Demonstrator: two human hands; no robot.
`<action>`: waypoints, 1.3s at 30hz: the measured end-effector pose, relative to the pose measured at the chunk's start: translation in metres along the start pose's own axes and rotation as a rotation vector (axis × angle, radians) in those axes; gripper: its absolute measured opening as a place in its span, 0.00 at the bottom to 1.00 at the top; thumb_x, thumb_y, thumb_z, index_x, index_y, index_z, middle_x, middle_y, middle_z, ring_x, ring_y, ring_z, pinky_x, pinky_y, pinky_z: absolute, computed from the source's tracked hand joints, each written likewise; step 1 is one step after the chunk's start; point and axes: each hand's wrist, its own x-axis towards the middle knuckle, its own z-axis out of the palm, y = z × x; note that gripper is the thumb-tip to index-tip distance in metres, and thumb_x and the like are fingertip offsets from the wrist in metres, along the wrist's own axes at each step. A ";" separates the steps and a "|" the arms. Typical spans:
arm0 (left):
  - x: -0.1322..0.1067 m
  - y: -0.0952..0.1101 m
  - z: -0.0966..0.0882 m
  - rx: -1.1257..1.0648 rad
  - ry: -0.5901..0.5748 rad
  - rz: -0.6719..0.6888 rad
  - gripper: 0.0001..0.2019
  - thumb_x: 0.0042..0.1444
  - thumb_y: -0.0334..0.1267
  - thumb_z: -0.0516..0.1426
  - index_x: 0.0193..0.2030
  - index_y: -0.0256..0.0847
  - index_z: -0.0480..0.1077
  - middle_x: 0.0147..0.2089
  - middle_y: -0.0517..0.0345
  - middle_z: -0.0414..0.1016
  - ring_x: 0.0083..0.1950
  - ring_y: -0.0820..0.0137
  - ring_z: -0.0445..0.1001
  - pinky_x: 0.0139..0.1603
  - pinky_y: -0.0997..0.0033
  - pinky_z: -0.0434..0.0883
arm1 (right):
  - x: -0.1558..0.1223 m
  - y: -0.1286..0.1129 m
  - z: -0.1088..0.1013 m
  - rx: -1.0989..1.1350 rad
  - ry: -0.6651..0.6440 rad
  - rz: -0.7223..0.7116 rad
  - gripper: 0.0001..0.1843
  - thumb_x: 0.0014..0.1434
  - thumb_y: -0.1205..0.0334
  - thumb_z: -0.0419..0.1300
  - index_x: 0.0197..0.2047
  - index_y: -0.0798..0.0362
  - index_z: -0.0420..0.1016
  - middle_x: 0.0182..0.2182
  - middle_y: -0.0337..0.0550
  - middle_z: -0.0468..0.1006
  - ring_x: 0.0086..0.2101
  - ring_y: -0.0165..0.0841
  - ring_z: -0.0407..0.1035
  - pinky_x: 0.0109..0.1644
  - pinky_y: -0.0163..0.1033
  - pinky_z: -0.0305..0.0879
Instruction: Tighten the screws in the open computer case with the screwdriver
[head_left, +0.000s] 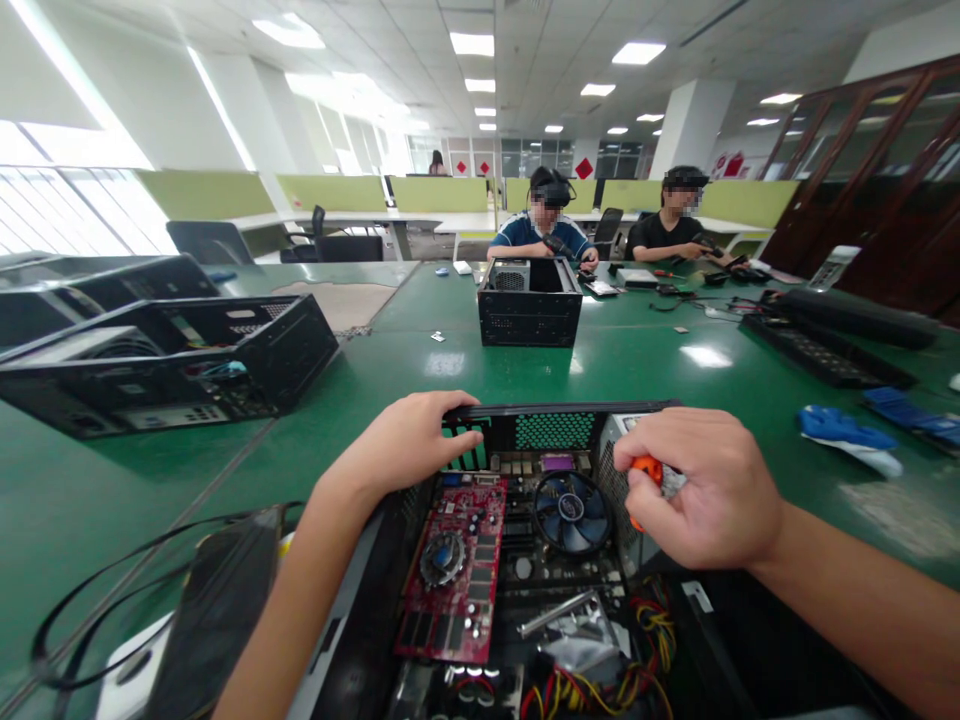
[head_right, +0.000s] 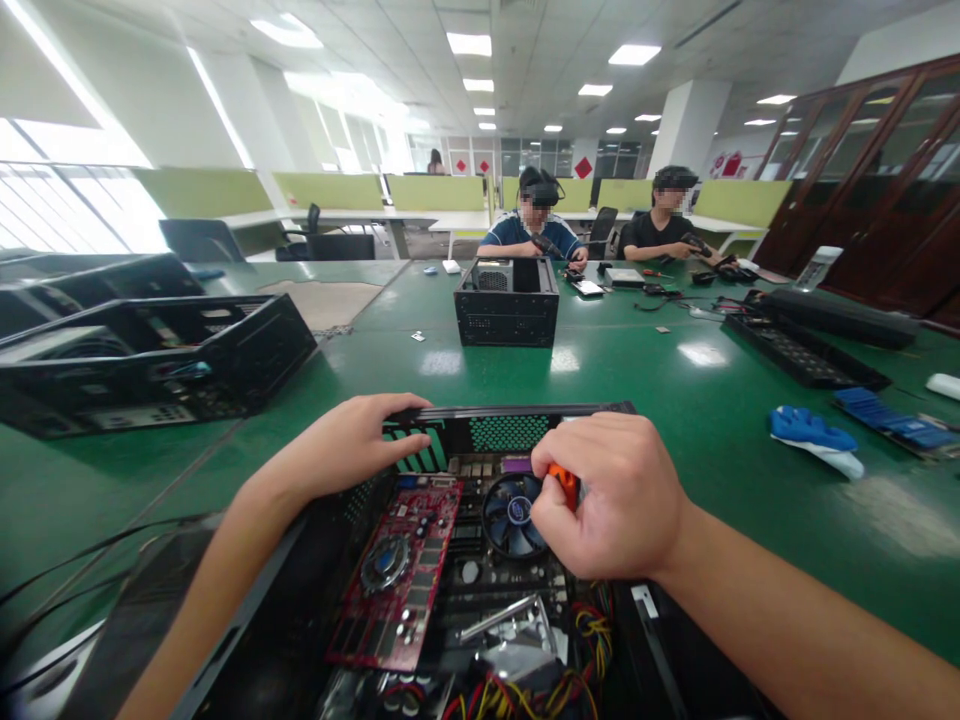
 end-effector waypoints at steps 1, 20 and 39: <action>0.000 0.000 0.000 0.000 0.000 0.001 0.27 0.64 0.53 0.60 0.64 0.40 0.81 0.60 0.46 0.88 0.55 0.50 0.86 0.63 0.52 0.78 | 0.000 0.001 0.001 -0.015 -0.010 0.001 0.16 0.76 0.52 0.68 0.61 0.51 0.80 0.54 0.48 0.84 0.45 0.39 0.81 0.47 0.48 0.83; 0.003 0.003 -0.001 0.028 -0.011 -0.019 0.28 0.64 0.54 0.59 0.65 0.42 0.81 0.61 0.46 0.87 0.57 0.49 0.86 0.63 0.51 0.78 | -0.003 0.005 0.005 -0.139 -0.119 0.028 0.17 0.75 0.52 0.68 0.61 0.52 0.80 0.55 0.48 0.84 0.45 0.40 0.82 0.48 0.49 0.83; 0.002 0.004 -0.001 0.033 -0.005 -0.025 0.28 0.64 0.54 0.59 0.65 0.42 0.81 0.61 0.46 0.87 0.57 0.48 0.86 0.63 0.51 0.78 | -0.003 0.005 0.007 -0.133 -0.157 0.000 0.17 0.75 0.53 0.68 0.61 0.51 0.80 0.56 0.48 0.83 0.46 0.40 0.82 0.49 0.50 0.83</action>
